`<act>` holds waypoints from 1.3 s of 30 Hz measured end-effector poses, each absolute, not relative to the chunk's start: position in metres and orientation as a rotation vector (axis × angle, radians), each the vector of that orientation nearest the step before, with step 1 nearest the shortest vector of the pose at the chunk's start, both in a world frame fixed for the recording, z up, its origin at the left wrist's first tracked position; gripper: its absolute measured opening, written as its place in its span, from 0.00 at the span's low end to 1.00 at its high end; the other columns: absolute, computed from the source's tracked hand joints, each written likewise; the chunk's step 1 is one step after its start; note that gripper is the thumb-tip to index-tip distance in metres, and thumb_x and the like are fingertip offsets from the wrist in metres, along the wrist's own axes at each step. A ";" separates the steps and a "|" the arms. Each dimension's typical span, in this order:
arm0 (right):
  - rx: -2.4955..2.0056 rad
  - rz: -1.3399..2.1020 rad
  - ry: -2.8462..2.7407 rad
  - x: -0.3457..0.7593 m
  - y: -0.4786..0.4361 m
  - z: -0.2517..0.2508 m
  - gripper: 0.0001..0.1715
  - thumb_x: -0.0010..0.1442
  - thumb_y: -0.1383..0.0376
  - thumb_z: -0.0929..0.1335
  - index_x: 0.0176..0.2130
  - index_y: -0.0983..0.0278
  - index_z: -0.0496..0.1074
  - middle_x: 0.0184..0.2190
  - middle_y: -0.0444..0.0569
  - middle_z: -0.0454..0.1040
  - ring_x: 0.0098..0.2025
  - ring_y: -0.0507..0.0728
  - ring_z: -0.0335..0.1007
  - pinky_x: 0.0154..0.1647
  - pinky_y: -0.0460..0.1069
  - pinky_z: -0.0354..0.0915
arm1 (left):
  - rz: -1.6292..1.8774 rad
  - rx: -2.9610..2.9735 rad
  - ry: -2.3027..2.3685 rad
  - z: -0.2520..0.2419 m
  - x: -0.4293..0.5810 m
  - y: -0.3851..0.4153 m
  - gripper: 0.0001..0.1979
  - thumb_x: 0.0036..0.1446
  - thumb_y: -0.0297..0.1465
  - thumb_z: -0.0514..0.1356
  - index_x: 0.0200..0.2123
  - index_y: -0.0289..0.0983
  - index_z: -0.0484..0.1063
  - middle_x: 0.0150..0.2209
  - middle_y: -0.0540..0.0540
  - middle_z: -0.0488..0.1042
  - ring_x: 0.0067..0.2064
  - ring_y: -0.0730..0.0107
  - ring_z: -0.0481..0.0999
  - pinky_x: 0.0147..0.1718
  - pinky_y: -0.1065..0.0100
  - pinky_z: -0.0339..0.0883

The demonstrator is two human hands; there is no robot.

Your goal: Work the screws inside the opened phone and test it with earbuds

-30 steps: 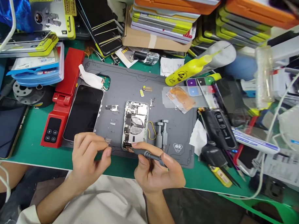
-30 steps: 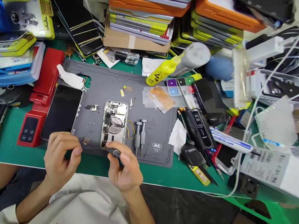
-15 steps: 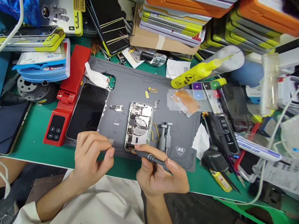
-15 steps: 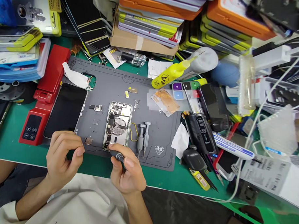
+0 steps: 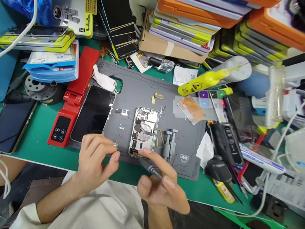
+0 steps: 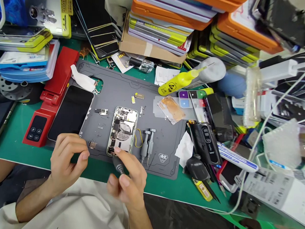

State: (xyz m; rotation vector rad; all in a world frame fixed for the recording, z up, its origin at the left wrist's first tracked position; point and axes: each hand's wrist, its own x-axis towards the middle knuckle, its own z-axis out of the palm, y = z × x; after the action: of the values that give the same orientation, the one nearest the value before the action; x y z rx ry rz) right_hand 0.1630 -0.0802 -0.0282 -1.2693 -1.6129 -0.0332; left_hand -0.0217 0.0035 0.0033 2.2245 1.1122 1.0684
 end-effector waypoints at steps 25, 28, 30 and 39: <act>-1.197 0.170 -1.215 0.155 -0.082 -0.022 0.37 0.74 0.73 0.67 0.75 0.54 0.58 0.49 0.51 0.81 0.39 0.56 0.82 0.37 0.57 0.86 | 0.947 2.476 0.948 0.005 -0.016 -0.008 0.01 0.70 0.29 0.69 0.44 0.41 0.82 0.39 0.53 0.86 0.45 0.69 0.76 0.46 0.64 0.64; -1.268 0.188 -0.990 0.159 -0.079 0.000 0.32 0.75 0.72 0.63 0.71 0.50 0.62 0.43 0.45 0.76 0.36 0.54 0.78 0.37 0.57 0.84 | 0.987 2.463 0.973 0.007 -0.021 -0.011 0.02 0.70 0.29 0.70 0.42 0.40 0.81 0.38 0.52 0.85 0.44 0.67 0.76 0.47 0.63 0.65; -1.444 0.310 -1.020 0.165 -0.078 0.016 0.26 0.75 0.71 0.64 0.67 0.52 0.66 0.36 0.41 0.71 0.32 0.52 0.74 0.32 0.50 0.78 | 1.020 2.443 0.998 0.008 -0.030 -0.012 0.04 0.68 0.27 0.71 0.42 0.40 0.80 0.38 0.52 0.85 0.44 0.67 0.75 0.48 0.62 0.65; -1.929 0.679 -1.598 0.180 -0.073 0.013 0.06 0.77 0.61 0.68 0.49 0.54 0.78 0.37 0.36 0.84 0.27 0.48 0.74 0.30 0.46 0.63 | 1.110 2.498 1.144 0.003 -0.067 -0.002 0.06 0.67 0.26 0.71 0.41 0.41 0.79 0.36 0.52 0.84 0.43 0.66 0.75 0.48 0.62 0.64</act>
State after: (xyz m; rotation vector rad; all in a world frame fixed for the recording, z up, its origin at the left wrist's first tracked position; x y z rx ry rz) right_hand 0.1805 -0.0732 0.0126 -1.9292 -1.5982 0.6793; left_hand -0.0669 -0.0017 0.0027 2.4978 1.1438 1.1101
